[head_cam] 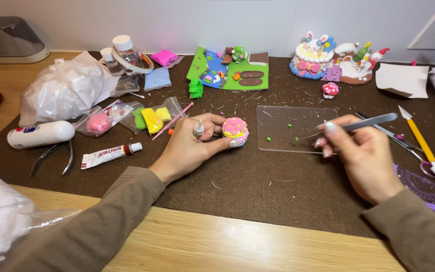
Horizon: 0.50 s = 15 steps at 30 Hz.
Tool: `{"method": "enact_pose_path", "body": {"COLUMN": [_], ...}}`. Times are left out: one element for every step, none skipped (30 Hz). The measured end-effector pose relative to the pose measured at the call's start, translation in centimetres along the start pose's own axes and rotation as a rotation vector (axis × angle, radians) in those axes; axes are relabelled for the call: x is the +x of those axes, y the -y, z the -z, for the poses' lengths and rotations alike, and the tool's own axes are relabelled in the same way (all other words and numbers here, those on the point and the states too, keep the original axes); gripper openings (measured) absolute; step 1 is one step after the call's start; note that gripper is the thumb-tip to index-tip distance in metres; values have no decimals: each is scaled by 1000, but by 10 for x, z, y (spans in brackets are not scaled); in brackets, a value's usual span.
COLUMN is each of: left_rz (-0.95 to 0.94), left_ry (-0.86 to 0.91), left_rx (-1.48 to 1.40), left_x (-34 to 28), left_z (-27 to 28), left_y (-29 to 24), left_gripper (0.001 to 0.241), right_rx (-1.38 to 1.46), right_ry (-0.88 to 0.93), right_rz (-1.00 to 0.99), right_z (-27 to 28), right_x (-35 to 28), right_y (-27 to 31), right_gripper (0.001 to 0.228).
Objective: The person decorates a small, round, pink and yellow craft object that resembles a cupcake. They use tweezers to pick up small green pieces from a clear plastic sheet and apply them to the craft object. The person also uses a small bottle to apply glue to the object.
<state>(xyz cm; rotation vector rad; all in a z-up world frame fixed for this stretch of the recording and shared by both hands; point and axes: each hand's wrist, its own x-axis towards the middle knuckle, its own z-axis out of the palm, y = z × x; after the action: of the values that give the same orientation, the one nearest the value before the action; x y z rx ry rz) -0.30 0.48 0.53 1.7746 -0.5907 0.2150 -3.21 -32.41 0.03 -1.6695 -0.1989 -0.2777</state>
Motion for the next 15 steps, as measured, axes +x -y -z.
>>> {"method": "enact_pose_path", "body": {"left_rz": [16, 11, 13, 15, 10, 5, -1, -4, -22, -37, -37, -25, -12, -10, -26], "left_ry": [0, -4, -8, -12, -16, -8, 1, -4, 3, 10, 6, 23, 39, 36, 36], "left_rx": [-17, -16, -34, -52, -50, -75, -101, -99, -20, 58, 59, 126, 192, 193, 230], "left_x": [0, 0, 0, 1, 1, 1, 0, 1, 1, 0, 0, 0, 0, 0, 0], "left_z": [0, -1, -1, -2, -2, -2, -3, -2, -1, -1, -1, 0, 1, 1, 1], "left_y": [-1, 0, 2, 3, 3, 4, 4, 3, 1, 0, -1, -2, -2, -2, -2], "left_gripper": [65, 65, 65, 65, 65, 65, 66, 66, 65, 64, 64, 66, 68, 68, 69], "right_rx": [240, 240, 438, 635, 634, 760, 887, 886, 901, 916, 915, 969, 1024, 1024, 1023], "right_ry": [-27, -24, -1, 22, 27, 38, 51, 56, 13, -31, -26, 2, 32, 36, 43], "right_rz": [-73, -67, -174, -281, -276, -316, -357, -354, -378, -404, -403, -391, -378, -380, -379], "right_z": [5, 7, 9, 10, 10, 10, 10, 9, 8, 7, 6, 4, 2, 2, 3], "right_x": [3, 2, 1, 0, -3, -5, -7, -8, -9, -11, -13, -15, -17, -17, -18], "right_y": [-5, 2, 10, 18, 25, 32, 39, 43, 46, 49, 53, 57, 60, 61, 61], "right_gripper": [15, 15, 15, 16, 16, 17, 19, 19, 20, 21, 21, 21, 21, 21, 20]}}
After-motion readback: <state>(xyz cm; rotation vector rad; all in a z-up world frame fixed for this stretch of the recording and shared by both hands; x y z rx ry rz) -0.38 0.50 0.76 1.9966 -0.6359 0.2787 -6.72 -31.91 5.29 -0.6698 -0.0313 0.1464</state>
